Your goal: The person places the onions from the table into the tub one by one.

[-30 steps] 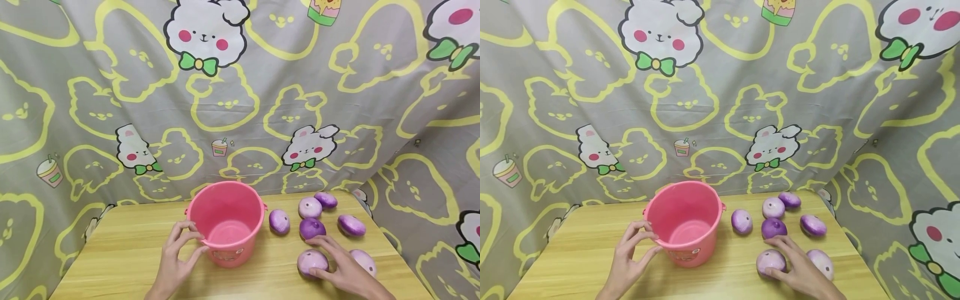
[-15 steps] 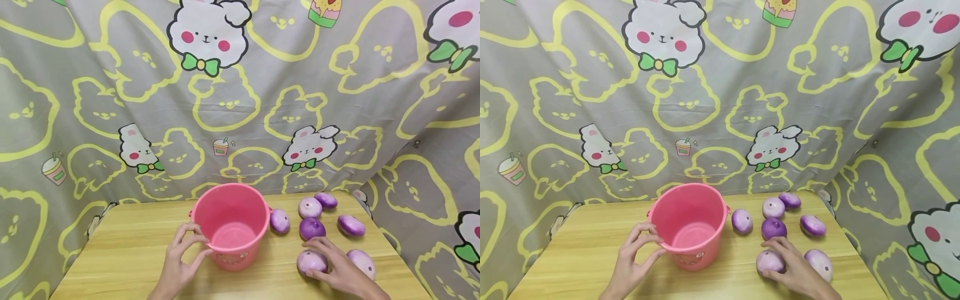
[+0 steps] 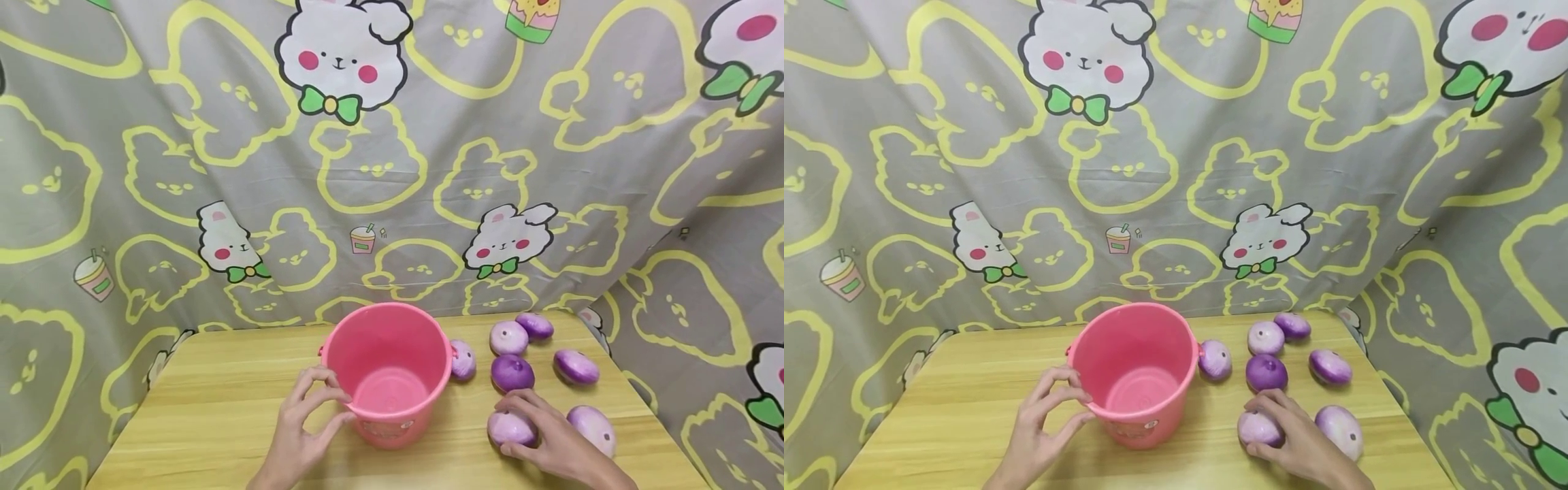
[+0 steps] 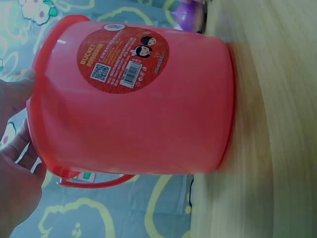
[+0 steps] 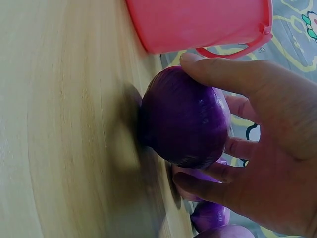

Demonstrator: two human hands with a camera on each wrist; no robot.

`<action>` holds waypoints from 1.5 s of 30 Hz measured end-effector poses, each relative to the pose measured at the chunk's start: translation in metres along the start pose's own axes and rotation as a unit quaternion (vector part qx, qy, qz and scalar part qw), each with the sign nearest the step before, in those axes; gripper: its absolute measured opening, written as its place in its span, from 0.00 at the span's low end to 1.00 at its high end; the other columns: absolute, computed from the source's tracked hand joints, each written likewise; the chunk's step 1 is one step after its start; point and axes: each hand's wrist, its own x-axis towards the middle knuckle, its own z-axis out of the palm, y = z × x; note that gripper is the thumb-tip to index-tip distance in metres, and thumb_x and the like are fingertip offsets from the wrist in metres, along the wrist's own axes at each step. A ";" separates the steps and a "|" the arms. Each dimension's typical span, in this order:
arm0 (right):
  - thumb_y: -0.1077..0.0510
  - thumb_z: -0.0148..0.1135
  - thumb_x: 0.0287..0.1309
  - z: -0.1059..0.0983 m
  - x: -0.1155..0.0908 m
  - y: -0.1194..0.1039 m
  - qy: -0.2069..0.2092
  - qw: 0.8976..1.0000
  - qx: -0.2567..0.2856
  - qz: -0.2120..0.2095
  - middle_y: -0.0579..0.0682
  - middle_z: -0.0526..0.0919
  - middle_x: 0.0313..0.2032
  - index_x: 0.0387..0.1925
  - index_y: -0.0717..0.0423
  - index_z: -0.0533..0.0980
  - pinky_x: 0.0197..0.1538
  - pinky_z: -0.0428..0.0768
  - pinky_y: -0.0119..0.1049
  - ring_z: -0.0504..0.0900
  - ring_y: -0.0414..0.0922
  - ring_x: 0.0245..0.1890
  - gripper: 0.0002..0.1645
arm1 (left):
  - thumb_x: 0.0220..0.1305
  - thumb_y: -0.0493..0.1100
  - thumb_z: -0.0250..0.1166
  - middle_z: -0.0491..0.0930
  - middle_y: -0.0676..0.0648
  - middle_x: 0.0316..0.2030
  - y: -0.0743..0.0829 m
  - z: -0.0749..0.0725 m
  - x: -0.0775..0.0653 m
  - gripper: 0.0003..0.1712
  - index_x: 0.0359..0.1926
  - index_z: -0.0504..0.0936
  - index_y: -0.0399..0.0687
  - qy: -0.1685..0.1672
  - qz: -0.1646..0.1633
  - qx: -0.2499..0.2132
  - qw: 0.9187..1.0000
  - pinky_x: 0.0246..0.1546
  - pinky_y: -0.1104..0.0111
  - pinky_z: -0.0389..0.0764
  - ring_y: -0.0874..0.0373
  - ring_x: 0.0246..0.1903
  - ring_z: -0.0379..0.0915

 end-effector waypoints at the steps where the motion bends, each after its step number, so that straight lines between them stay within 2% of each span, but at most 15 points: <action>1: 0.43 0.80 0.50 -0.001 0.000 0.000 -0.002 1.000 0.000 0.001 0.36 0.77 0.55 0.53 0.35 0.78 0.51 0.83 0.44 0.80 0.41 0.52 0.29 | 0.55 0.37 0.78 0.77 0.44 0.43 0.001 0.001 0.000 0.13 0.41 0.86 0.46 0.000 0.006 -0.001 1.000 0.65 0.68 0.68 0.49 0.48 0.71; 6: 0.44 0.80 0.50 -0.002 0.001 -0.001 -0.005 1.000 0.000 -0.009 0.34 0.76 0.53 0.51 0.33 0.77 0.51 0.82 0.44 0.80 0.39 0.51 0.27 | 0.59 0.41 0.76 0.76 0.44 0.42 0.003 0.003 -0.002 0.10 0.40 0.86 0.44 0.001 0.032 0.001 0.999 0.64 0.67 0.67 0.48 0.48 0.70; 13: 0.47 0.81 0.49 -0.002 0.001 0.001 0.003 1.000 0.001 -0.030 0.33 0.77 0.51 0.51 0.34 0.78 0.48 0.83 0.39 0.80 0.37 0.47 0.27 | 0.63 0.44 0.74 0.75 0.43 0.43 0.006 0.001 -0.012 0.09 0.39 0.85 0.44 0.004 0.038 0.024 0.999 0.63 0.70 0.68 0.48 0.49 0.70; 20: 0.47 0.81 0.51 -0.003 0.001 0.000 0.000 1.000 0.009 -0.029 0.34 0.77 0.50 0.51 0.35 0.78 0.48 0.83 0.40 0.80 0.37 0.47 0.27 | 0.64 0.44 0.74 0.76 0.43 0.43 0.017 0.000 -0.006 0.10 0.38 0.84 0.42 0.005 0.058 0.029 0.998 0.62 0.70 0.68 0.48 0.47 0.70; 26: 0.48 0.81 0.49 -0.003 0.003 0.002 0.001 1.000 0.014 -0.028 0.35 0.77 0.50 0.51 0.36 0.78 0.47 0.83 0.40 0.81 0.39 0.47 0.28 | 0.64 0.46 0.74 0.76 0.43 0.44 0.015 0.005 -0.011 0.11 0.38 0.84 0.42 0.006 0.051 0.042 0.998 0.63 0.70 0.68 0.47 0.48 0.69; 34: 0.48 0.82 0.46 0.000 0.005 0.002 0.006 0.999 0.008 -0.032 0.35 0.78 0.50 0.50 0.35 0.78 0.47 0.84 0.41 0.81 0.39 0.47 0.29 | 0.61 0.42 0.75 0.75 0.45 0.41 0.039 0.008 -0.001 0.09 0.37 0.84 0.44 0.011 0.046 0.033 0.998 0.56 0.69 0.69 0.49 0.44 0.68; 38: 0.49 0.83 0.46 0.000 0.006 0.001 0.011 0.999 0.009 -0.047 0.35 0.78 0.49 0.50 0.36 0.78 0.46 0.83 0.40 0.81 0.38 0.47 0.29 | 0.61 0.42 0.75 0.74 0.45 0.40 0.048 0.008 -0.002 0.09 0.38 0.84 0.45 0.008 0.045 0.035 0.998 0.56 0.69 0.69 0.50 0.44 0.67; 45: 0.52 0.83 0.45 -0.001 0.010 -0.002 0.027 0.997 0.017 -0.064 0.36 0.78 0.49 0.50 0.38 0.78 0.45 0.83 0.38 0.80 0.37 0.46 0.30 | 0.59 0.43 0.76 0.75 0.45 0.43 0.044 0.006 -0.011 0.11 0.39 0.84 0.46 0.005 0.040 0.039 0.998 0.60 0.71 0.68 0.50 0.47 0.69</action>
